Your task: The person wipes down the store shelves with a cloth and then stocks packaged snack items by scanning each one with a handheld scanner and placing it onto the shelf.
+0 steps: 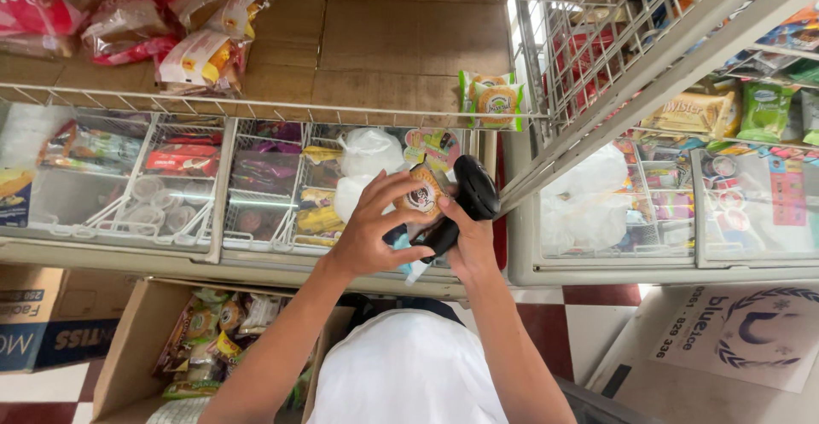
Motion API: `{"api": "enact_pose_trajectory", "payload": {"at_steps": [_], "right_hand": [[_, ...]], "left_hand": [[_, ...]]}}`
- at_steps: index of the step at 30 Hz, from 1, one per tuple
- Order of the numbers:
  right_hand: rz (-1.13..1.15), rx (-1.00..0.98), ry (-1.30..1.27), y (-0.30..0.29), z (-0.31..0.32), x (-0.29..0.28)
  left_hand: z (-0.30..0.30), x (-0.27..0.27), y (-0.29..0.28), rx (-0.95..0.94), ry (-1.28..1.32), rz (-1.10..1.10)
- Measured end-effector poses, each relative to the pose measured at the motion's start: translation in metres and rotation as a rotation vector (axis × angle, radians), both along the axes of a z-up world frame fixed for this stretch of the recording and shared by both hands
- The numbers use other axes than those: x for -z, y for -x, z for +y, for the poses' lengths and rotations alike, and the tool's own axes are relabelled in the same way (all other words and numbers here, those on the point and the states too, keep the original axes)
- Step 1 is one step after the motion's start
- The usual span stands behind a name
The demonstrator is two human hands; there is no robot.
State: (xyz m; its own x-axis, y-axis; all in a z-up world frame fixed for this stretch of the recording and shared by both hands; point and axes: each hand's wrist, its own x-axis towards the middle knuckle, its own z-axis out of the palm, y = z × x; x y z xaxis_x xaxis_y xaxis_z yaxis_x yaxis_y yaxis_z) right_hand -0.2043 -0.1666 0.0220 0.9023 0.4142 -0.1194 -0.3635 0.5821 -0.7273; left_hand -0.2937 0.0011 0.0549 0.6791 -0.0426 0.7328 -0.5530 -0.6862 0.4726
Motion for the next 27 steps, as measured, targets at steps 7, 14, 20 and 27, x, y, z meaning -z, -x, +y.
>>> {"api": "enact_pose_trajectory", "payload": {"at_steps": [7,14,20,27], "right_hand": [[0.029,0.124,0.005,-0.023,0.0,0.013],[0.033,0.121,-0.028,-0.028,0.014,0.008],[0.064,0.195,-0.086,-0.046,0.024,-0.005],[0.108,0.351,-0.194,-0.084,0.058,0.031]], "left_hand": [[0.007,0.015,-0.026,-0.143,0.61,0.547],[-0.005,0.04,-0.06,0.059,0.864,0.491],[0.029,0.021,-0.08,0.144,0.563,0.694],[-0.005,0.026,-0.112,-0.094,0.968,0.362]]}}
